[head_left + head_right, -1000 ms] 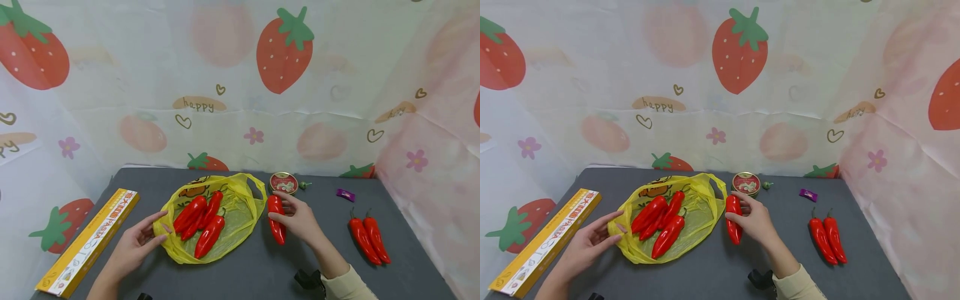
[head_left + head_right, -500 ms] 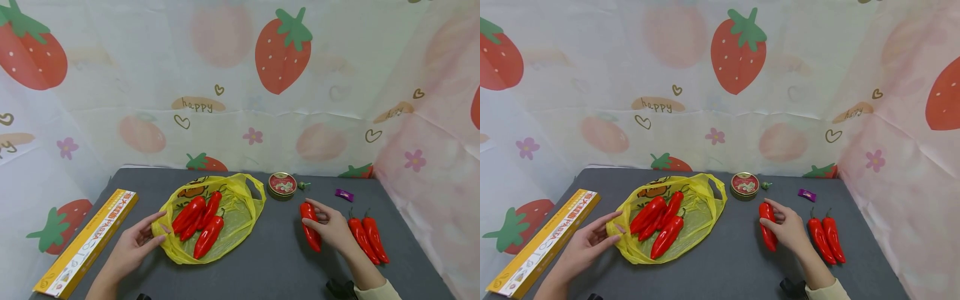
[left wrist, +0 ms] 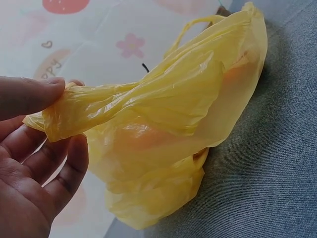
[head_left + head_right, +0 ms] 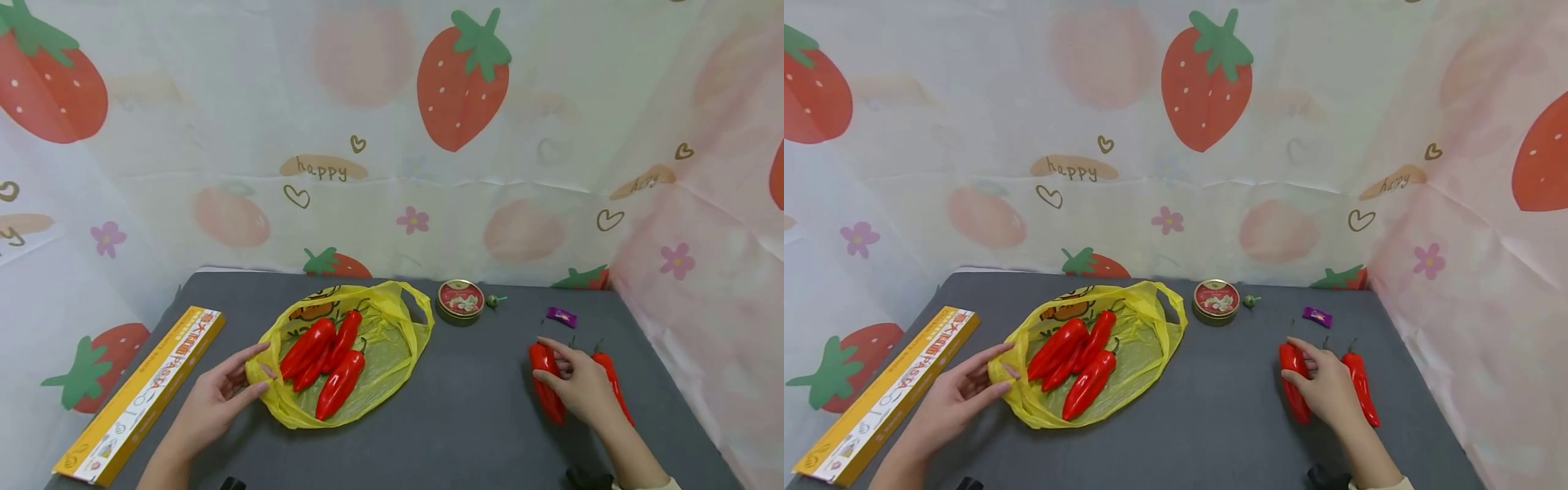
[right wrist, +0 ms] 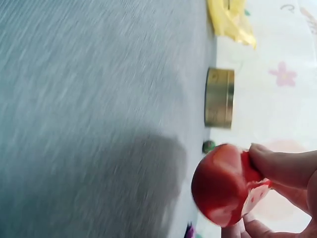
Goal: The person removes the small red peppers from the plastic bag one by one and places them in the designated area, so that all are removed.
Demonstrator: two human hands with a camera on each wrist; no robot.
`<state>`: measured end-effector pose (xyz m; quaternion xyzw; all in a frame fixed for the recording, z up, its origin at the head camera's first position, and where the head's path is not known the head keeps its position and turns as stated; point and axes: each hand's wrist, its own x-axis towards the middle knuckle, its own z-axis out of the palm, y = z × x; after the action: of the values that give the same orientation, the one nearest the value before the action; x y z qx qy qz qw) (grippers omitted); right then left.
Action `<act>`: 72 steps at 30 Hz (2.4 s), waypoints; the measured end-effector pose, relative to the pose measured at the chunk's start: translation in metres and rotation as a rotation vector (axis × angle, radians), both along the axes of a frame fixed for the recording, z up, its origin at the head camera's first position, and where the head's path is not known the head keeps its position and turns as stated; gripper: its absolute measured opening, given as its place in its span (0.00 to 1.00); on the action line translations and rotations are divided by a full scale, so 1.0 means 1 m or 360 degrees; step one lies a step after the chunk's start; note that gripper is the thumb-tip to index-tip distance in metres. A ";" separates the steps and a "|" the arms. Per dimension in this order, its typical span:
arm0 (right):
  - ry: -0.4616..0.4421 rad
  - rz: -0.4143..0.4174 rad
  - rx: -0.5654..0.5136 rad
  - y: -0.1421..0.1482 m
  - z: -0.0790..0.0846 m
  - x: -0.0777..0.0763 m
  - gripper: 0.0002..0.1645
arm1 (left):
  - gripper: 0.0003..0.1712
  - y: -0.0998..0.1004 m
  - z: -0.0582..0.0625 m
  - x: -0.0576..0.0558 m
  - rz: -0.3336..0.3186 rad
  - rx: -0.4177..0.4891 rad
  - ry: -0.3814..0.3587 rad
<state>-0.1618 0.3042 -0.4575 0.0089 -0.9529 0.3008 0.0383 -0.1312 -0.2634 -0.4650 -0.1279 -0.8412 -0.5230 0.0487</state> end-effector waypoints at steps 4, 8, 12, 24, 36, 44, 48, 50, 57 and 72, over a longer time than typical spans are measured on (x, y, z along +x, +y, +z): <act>0.0012 -0.0031 0.0141 0.014 -0.001 0.003 0.37 | 0.30 0.000 0.002 -0.001 -0.0005 0.0004 -0.0012; 0.0030 -0.0019 0.0254 0.025 -0.004 0.003 0.36 | 0.30 0.001 0.003 -0.002 -0.0002 0.0006 -0.0015; -0.0002 0.0007 0.0273 0.031 -0.007 0.002 0.36 | 0.30 0.001 0.002 -0.002 -0.0007 0.0005 0.0002; 0.0003 -0.0008 0.0273 0.033 -0.012 0.000 0.36 | 0.30 0.001 -0.001 0.000 -0.0032 0.0064 0.0030; 0.0164 0.0060 0.0214 0.014 0.012 0.001 0.36 | 0.30 0.000 0.000 -0.001 -0.0006 0.0010 0.0018; 0.0192 0.0172 0.0026 -0.024 0.029 0.001 0.35 | 0.30 0.002 0.001 0.000 -0.0008 0.0019 0.0001; 0.0192 0.0241 -0.0061 -0.046 0.029 0.000 0.33 | 0.30 0.002 0.001 0.001 -0.0010 0.0020 0.0017; 0.0172 0.0266 -0.0091 -0.057 0.028 -0.002 0.33 | 0.30 0.001 0.000 0.001 -0.0006 0.0018 0.0018; 0.0095 0.0345 -0.0220 -0.097 0.026 -0.008 0.33 | 0.30 0.000 -0.001 0.001 -0.0007 0.0011 0.0006; -0.0024 0.0542 -0.0554 -0.169 0.018 -0.022 0.28 | 0.30 0.001 -0.001 0.000 -0.0014 0.0029 -0.0008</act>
<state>-0.1839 0.1355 -0.4393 0.1603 -0.8717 0.4627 -0.0191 -0.1313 -0.2626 -0.4655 -0.1298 -0.8359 -0.5313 0.0456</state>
